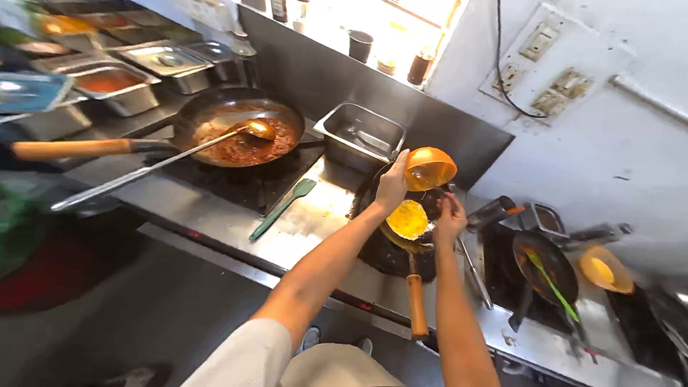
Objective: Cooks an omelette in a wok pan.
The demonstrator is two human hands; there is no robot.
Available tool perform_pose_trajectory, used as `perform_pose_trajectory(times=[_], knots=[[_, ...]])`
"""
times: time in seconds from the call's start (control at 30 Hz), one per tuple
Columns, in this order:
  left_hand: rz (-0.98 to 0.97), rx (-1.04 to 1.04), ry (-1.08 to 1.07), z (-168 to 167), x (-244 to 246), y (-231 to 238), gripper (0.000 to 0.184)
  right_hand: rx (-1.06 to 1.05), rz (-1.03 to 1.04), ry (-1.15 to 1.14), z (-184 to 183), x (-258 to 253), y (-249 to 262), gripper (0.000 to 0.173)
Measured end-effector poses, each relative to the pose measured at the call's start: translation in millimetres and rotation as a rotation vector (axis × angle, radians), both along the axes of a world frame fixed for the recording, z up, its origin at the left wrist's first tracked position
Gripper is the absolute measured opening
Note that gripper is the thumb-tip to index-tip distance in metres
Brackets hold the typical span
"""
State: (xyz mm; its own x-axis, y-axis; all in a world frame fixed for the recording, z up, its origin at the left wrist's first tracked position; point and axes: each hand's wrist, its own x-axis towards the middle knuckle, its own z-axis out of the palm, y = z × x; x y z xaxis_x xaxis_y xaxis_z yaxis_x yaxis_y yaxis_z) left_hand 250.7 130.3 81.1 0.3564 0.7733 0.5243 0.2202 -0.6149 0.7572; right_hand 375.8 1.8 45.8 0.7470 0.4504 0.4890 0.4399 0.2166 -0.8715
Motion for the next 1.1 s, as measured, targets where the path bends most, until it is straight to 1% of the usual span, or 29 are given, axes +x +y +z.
perform_pose_trajectory(times=[0.03, 0.07, 0.13, 0.2, 0.27, 0.33, 0.37, 0.4, 0.43, 0.5, 0.53, 0.6, 0.67, 0.73, 0.77, 0.83, 0.87, 0.93, 0.97, 1.07, 1.1], knots=[[-0.020, -0.050, -0.018, -4, 5, -2, 0.056, 0.006, 0.031, 0.135, -1, -1, 0, 0.025], [-0.045, -0.084, -0.021, -7, 9, -2, 0.057, 0.010, 0.045, 0.220, 2, -1, -4, 0.024], [-0.107, -0.082, -0.006, -11, 16, 0, 0.058, 0.012, 0.018, 0.250, 5, 8, -12, 0.026], [-0.148, -0.063, -0.020, -15, 21, -3, 0.058, -0.088, 0.033, 0.196, 4, 12, -25, 0.025], [-0.162, -0.045, -0.027, -13, 24, 5, 0.057, -0.081, 0.019, 0.089, 16, 16, -34, 0.023], [-0.178, -0.013, -0.036, -9, 27, 11, 0.057, 0.004, -0.101, -0.108, 32, 25, -39, 0.022], [-0.187, -0.013, -0.048, -10, 29, 8, 0.056, 0.016, -0.181, -0.174, 32, 28, -41, 0.022], [-0.195, -0.024, -0.065, -10, 31, 4, 0.055, 0.012, -0.237, -0.185, 26, 28, -40, 0.023], [-0.205, -0.043, -0.088, -8, 32, 1, 0.056, -0.022, -0.250, -0.132, 18, 25, -38, 0.024], [-0.199, -0.068, -0.152, -8, 38, 2, 0.056, -0.082, -0.132, 0.072, 3, 11, -33, 0.027], [-0.193, -0.077, -0.179, -13, 41, 2, 0.056, -0.044, -0.084, 0.163, -1, 8, -32, 0.025], [-0.207, -0.098, -0.189, -18, 44, 3, 0.059, 0.065, -0.071, 0.281, 2, 13, -33, 0.025], [-0.238, -0.086, -0.200, -21, 46, 0, 0.061, 0.050, -0.064, 0.319, -2, 22, -37, 0.028], [-0.275, -0.075, -0.190, -19, 46, 1, 0.061, -0.021, -0.020, 0.285, -5, 22, -43, 0.025], [-0.282, -0.071, -0.174, -17, 45, 5, 0.061, -0.030, -0.025, 0.248, -1, 21, -47, 0.024], [-0.275, -0.025, -0.179, -14, 47, 13, 0.061, 0.018, -0.109, 0.151, 7, 26, -51, 0.022], [-0.268, -0.009, -0.196, -16, 49, 13, 0.060, 0.011, -0.153, 0.135, 2, 29, -54, 0.023], [-0.266, -0.007, -0.223, -22, 53, 7, 0.059, -0.135, -0.138, 0.126, -14, 24, -62, 0.025], [-0.268, -0.008, -0.233, -21, 56, 8, 0.060, -0.190, -0.108, 0.106, -14, 21, -61, 0.025], [-0.290, 0.035, -0.230, -17, 58, 13, 0.061, -0.187, -0.163, 0.023, 6, 16, -63, 0.023], [-0.292, 0.052, -0.216, -18, 54, 12, 0.059, -0.238, -0.161, -0.034, 10, 16, -68, 0.023]])
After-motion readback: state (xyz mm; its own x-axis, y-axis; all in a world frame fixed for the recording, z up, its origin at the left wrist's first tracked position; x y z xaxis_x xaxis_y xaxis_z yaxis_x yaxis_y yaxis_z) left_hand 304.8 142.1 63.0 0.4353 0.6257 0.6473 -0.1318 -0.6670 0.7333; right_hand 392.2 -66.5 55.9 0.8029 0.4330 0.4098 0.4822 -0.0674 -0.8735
